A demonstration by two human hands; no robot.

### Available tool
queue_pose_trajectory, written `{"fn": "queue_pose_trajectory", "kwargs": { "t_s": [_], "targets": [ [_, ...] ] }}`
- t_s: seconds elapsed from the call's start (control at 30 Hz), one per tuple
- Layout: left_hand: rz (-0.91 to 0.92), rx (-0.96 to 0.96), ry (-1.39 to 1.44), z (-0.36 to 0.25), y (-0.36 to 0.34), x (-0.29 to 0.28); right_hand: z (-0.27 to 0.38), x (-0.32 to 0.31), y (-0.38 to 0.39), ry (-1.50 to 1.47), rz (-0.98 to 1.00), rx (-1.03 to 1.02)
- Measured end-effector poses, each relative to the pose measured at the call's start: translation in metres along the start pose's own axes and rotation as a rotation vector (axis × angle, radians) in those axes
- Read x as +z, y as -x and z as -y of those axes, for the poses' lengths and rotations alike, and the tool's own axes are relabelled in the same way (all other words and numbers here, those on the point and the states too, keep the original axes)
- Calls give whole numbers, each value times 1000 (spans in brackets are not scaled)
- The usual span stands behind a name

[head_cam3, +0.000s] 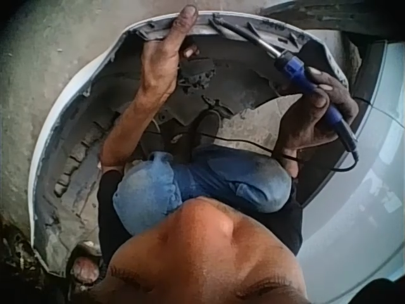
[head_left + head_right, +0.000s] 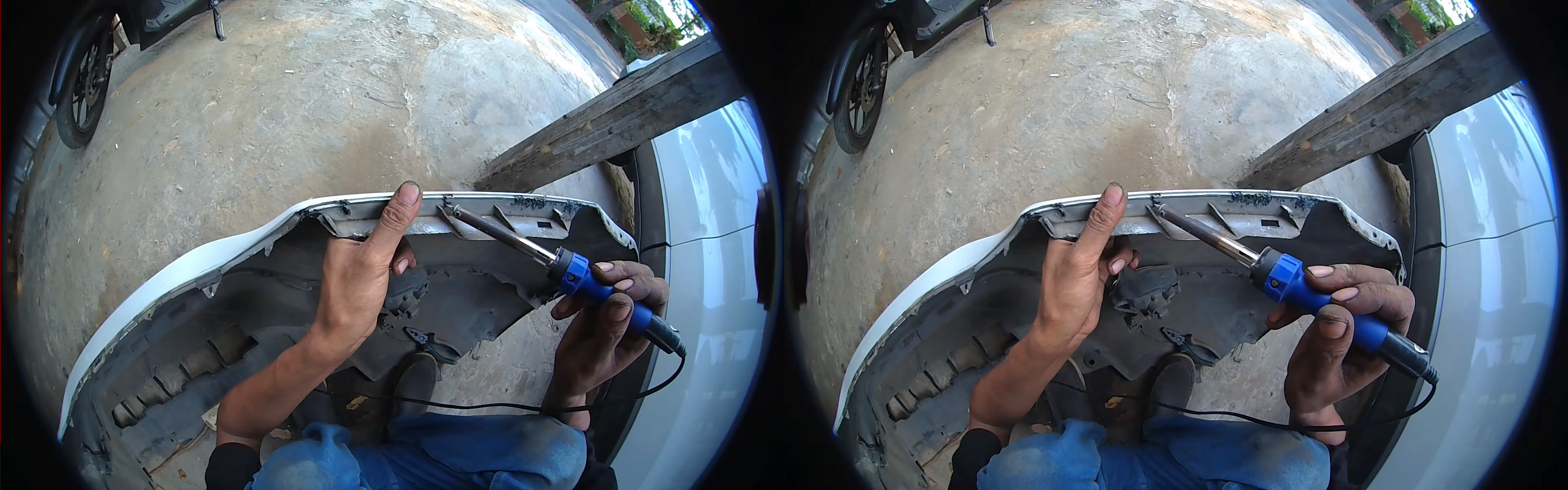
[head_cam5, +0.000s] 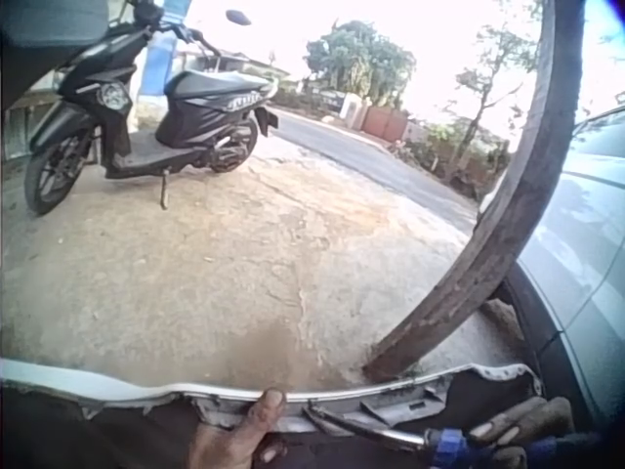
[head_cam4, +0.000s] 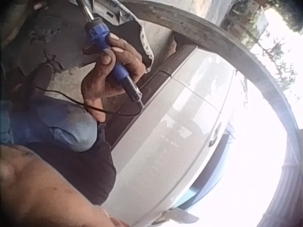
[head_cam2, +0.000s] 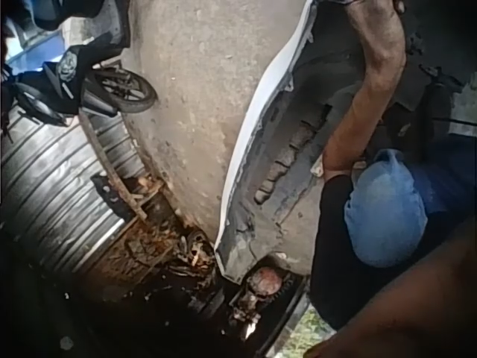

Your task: Repairing a vehicle bumper using a soldering iron and pliers.

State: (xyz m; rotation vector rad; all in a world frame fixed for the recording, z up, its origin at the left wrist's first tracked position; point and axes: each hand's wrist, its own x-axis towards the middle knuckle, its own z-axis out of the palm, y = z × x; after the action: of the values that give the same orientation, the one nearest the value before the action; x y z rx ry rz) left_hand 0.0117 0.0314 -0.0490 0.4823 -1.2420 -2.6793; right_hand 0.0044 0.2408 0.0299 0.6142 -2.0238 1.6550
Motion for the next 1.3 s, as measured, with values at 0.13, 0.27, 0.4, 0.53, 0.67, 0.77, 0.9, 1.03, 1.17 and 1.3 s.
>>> {"fn": "queue_pose_trajectory", "kwargs": {
  "t_s": [0.13,0.27,0.4,0.53,0.67,0.77,0.9,1.03,1.17,1.3],
  "targets": [
    [-15,14,-16,3,-4,-2,-1,2,2,-5,10,-1],
    [-8,-13,-29,2,-3,-2,-1,2,2,-17,12,11],
    [-14,-16,-4,1,-3,0,0,0,1,-9,13,-9],
    [-21,-11,-3,0,-2,-2,-2,0,2,0,5,10],
    [-3,-19,3,2,-3,-1,-2,2,2,2,6,19],
    [-8,-11,8,1,-2,-1,1,1,1,-1,-3,0],
    [-15,-18,17,3,-4,-2,0,2,2,-5,-1,11],
    [-14,-9,16,2,-2,-1,-2,1,2,1,-1,1],
    [-20,-18,-15,1,-2,-2,0,2,1,-1,7,11],
    [-13,-12,7,1,-2,0,2,4,1,10,13,-13]
  ]
}}
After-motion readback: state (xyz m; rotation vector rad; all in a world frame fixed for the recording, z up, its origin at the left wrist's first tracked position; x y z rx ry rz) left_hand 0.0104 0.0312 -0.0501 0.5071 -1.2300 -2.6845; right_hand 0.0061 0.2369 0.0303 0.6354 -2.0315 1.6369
